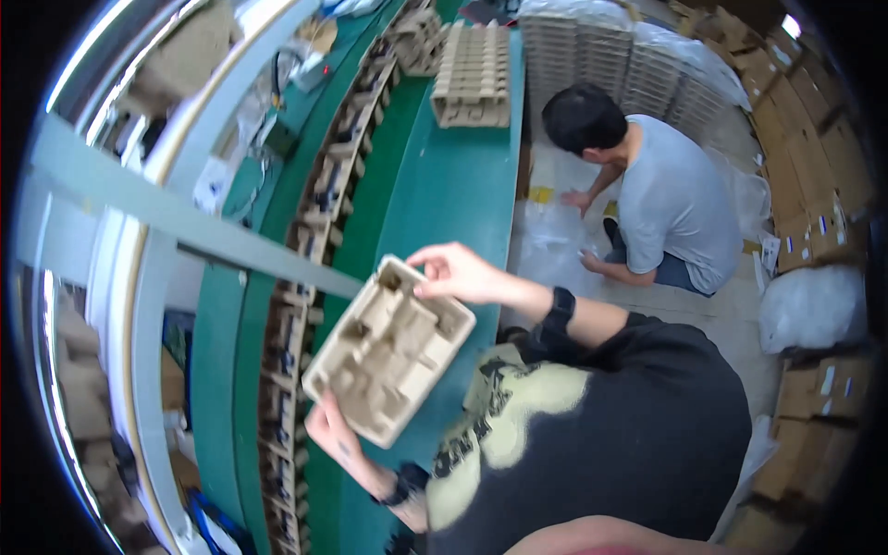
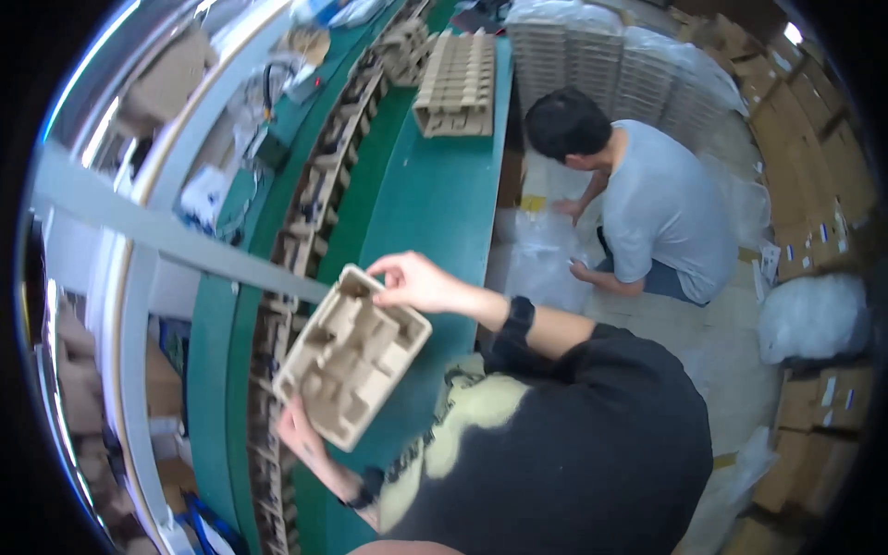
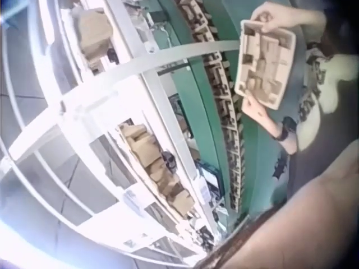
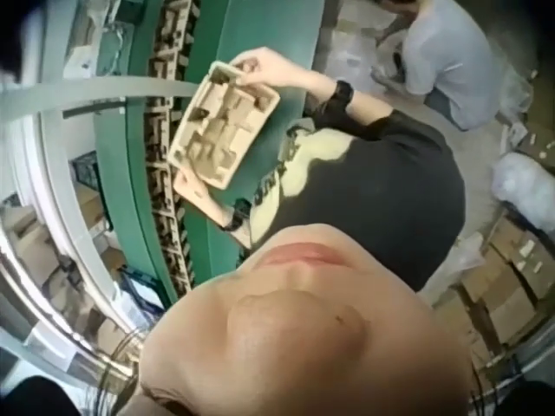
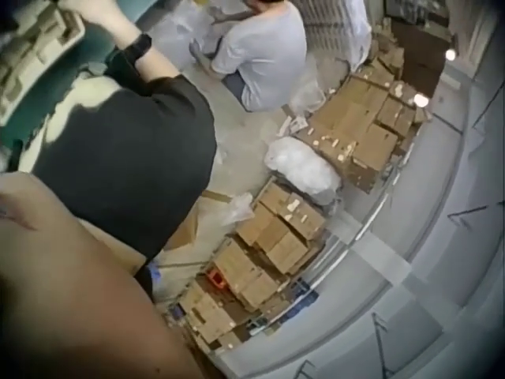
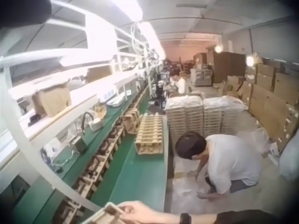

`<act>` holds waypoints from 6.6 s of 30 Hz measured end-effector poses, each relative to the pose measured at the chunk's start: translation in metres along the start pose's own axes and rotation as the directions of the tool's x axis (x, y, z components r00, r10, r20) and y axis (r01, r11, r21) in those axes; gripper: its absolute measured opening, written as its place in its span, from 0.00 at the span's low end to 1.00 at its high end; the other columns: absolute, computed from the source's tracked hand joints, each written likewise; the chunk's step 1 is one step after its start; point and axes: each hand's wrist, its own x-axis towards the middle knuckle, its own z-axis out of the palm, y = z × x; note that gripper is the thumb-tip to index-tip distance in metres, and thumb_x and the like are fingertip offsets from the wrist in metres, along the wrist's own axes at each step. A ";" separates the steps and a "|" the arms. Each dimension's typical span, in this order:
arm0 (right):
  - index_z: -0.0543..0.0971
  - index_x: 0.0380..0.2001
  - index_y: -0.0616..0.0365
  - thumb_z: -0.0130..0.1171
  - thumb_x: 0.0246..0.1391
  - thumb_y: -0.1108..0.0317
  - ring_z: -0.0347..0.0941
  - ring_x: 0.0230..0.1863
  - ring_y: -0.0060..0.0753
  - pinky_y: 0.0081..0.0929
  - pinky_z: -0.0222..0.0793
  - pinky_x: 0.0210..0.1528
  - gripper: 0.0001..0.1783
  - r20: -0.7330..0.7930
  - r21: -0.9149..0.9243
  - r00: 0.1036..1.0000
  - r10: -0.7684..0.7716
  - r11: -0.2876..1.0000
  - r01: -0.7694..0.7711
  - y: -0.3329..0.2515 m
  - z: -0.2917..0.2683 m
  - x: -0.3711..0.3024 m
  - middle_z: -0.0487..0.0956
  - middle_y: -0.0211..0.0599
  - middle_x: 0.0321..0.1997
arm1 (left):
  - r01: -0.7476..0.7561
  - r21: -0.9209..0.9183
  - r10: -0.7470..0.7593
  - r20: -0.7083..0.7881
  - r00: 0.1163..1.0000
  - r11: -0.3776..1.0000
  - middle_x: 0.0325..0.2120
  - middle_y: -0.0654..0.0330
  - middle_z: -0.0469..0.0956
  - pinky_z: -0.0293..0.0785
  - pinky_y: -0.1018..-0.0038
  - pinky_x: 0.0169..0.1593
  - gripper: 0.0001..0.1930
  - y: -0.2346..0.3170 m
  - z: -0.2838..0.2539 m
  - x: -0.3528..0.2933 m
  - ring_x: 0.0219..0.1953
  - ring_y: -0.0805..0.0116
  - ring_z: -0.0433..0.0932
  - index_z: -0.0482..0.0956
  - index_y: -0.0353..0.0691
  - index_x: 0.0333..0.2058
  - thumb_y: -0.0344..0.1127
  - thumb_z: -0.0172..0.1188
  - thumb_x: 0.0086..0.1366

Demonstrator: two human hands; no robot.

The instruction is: Placing cylindrical electronic components into molded cardboard trays on an assembly line.

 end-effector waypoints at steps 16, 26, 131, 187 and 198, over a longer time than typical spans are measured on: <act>0.63 0.62 0.55 0.58 0.53 0.75 0.69 0.39 0.16 0.15 0.68 0.37 0.33 0.749 0.122 0.654 -0.106 0.992 0.021 0.008 0.086 0.037 0.71 0.29 0.39 | 0.169 0.083 -0.090 -0.578 0.811 0.982 0.32 0.58 0.78 0.70 0.80 0.40 0.10 -0.045 -0.061 -0.078 0.35 0.75 0.74 0.71 0.34 0.43 0.28 0.55 0.64; 0.56 0.63 0.62 0.57 0.53 0.75 0.72 0.36 0.21 0.20 0.69 0.41 0.36 0.871 -0.157 0.436 0.228 0.969 -0.193 0.170 0.201 0.022 0.73 0.32 0.36 | 0.666 0.273 -0.169 -0.837 0.520 0.694 0.23 0.47 0.76 0.71 0.61 0.31 0.13 -0.160 -0.059 -0.158 0.27 0.49 0.77 0.71 0.44 0.48 0.34 0.51 0.64; 0.72 0.54 0.65 0.57 0.53 0.77 0.68 0.31 0.13 0.11 0.65 0.38 0.23 0.002 -0.116 0.998 -0.066 0.991 0.066 0.095 0.105 0.017 0.73 0.22 0.29 | -0.196 0.323 0.260 -0.168 0.951 0.926 0.14 0.55 0.72 0.68 0.69 0.26 0.17 -0.090 0.012 -0.002 0.18 0.64 0.72 0.73 0.36 0.19 0.42 0.58 0.60; 0.68 0.57 0.60 0.55 0.49 0.69 0.77 0.31 0.40 0.34 0.73 0.37 0.29 0.433 -0.561 0.857 -0.280 0.660 0.499 0.160 0.337 -0.105 0.80 0.43 0.34 | -0.015 -0.580 -0.415 -0.601 0.683 0.815 0.24 0.63 0.76 0.68 0.77 0.34 0.03 -0.211 -0.318 -0.336 0.27 0.76 0.71 0.75 0.35 0.19 0.25 0.55 0.50; 0.74 0.40 0.61 0.53 0.52 0.67 0.77 0.33 0.55 0.45 0.70 0.37 0.13 0.014 -0.773 0.983 0.185 0.625 -0.107 0.226 0.288 -0.136 0.79 0.53 0.28 | 0.397 -0.227 -0.456 -0.504 0.733 0.889 0.27 0.64 0.77 0.68 0.76 0.33 0.09 -0.336 -0.330 -0.389 0.29 0.78 0.73 0.73 0.34 0.21 0.30 0.58 0.58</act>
